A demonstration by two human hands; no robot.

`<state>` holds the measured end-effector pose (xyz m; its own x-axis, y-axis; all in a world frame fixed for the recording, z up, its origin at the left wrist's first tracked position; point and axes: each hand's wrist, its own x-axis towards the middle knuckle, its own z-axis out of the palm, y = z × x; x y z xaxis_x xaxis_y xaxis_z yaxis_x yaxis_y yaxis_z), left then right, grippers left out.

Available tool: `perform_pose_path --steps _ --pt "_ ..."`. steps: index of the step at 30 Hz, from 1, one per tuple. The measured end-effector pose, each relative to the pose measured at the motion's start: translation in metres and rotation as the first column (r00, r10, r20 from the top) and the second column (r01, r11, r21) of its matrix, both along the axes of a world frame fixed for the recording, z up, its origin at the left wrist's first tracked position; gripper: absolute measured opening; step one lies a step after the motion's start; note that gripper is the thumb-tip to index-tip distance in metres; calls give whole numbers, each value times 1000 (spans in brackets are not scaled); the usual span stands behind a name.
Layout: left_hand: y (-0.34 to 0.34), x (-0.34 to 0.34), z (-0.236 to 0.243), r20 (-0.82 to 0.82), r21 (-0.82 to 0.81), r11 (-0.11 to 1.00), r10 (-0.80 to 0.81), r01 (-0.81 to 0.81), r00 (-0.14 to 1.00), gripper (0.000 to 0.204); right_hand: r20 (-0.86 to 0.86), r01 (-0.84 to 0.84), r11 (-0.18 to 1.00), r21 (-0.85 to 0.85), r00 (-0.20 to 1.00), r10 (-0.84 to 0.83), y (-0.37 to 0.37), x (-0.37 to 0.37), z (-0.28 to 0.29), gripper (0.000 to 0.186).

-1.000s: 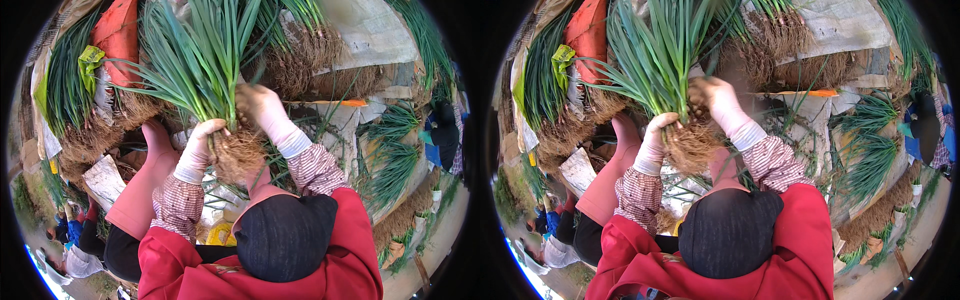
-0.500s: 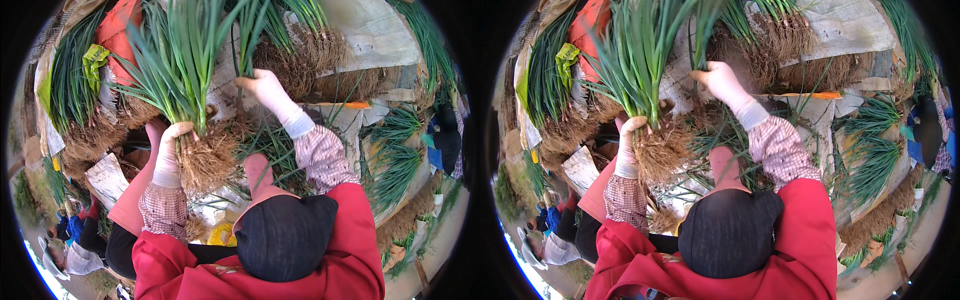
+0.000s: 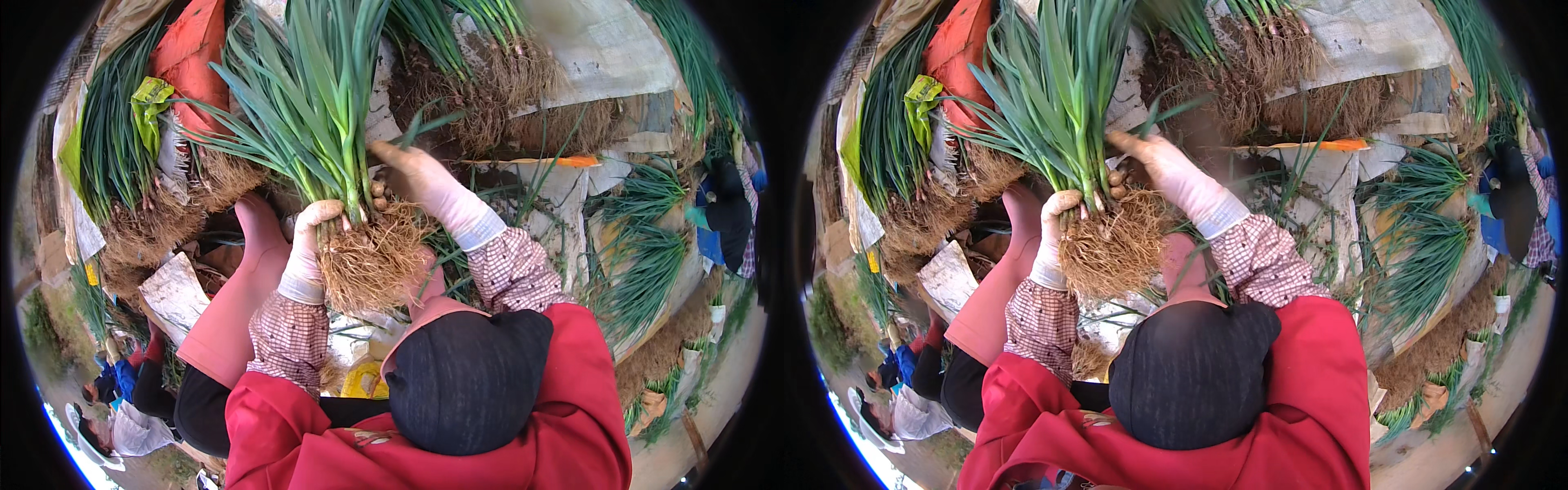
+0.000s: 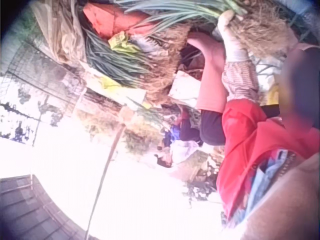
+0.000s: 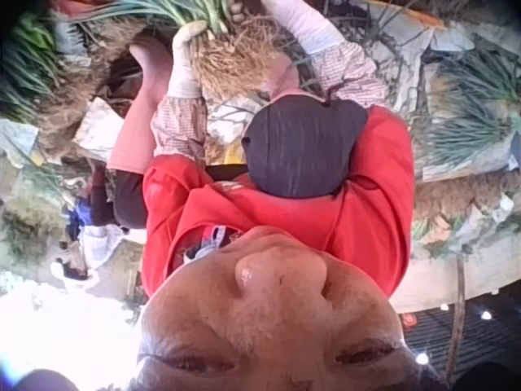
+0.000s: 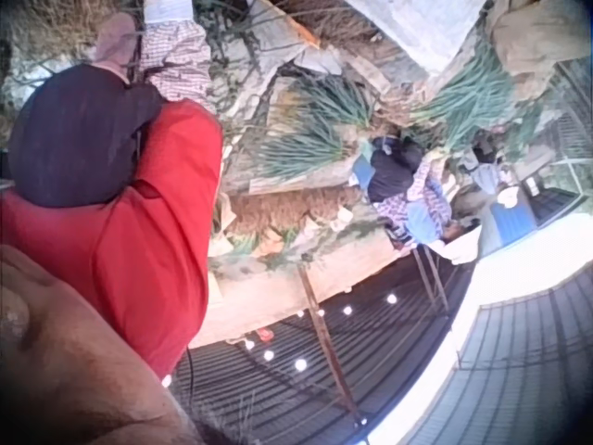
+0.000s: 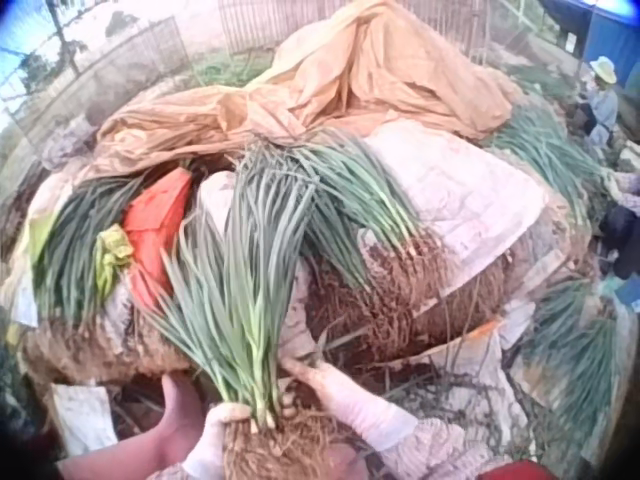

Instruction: The person sits on the ground and cleans bunches of green onions by hand. They pick up each bunch, shake off soil from the roots, and place the cleaned onions into a sack.

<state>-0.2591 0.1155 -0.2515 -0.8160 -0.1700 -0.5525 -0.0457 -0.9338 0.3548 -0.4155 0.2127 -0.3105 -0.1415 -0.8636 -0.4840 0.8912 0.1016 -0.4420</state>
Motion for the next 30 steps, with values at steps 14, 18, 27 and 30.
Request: perform_pose_path --steps 14,18,27,30 --pt "1 0 0 111 -47 997 -50 55 993 53 195 215 976 21 957 -215 15 19 0 18" --pt "0 12 -4 98 -49 999 -1 6 995 66 606 636 772 2 613 -506 74 -26 -30 12" --pt "-16 50 28 323 -338 892 -190 301 927 39 -908 -33 910 414 -94 409 141 -56 45 31" --pt "-3 54 28 288 -321 905 -186 278 939 38 -953 254 956 145 -223 204 47 -77 135 27"
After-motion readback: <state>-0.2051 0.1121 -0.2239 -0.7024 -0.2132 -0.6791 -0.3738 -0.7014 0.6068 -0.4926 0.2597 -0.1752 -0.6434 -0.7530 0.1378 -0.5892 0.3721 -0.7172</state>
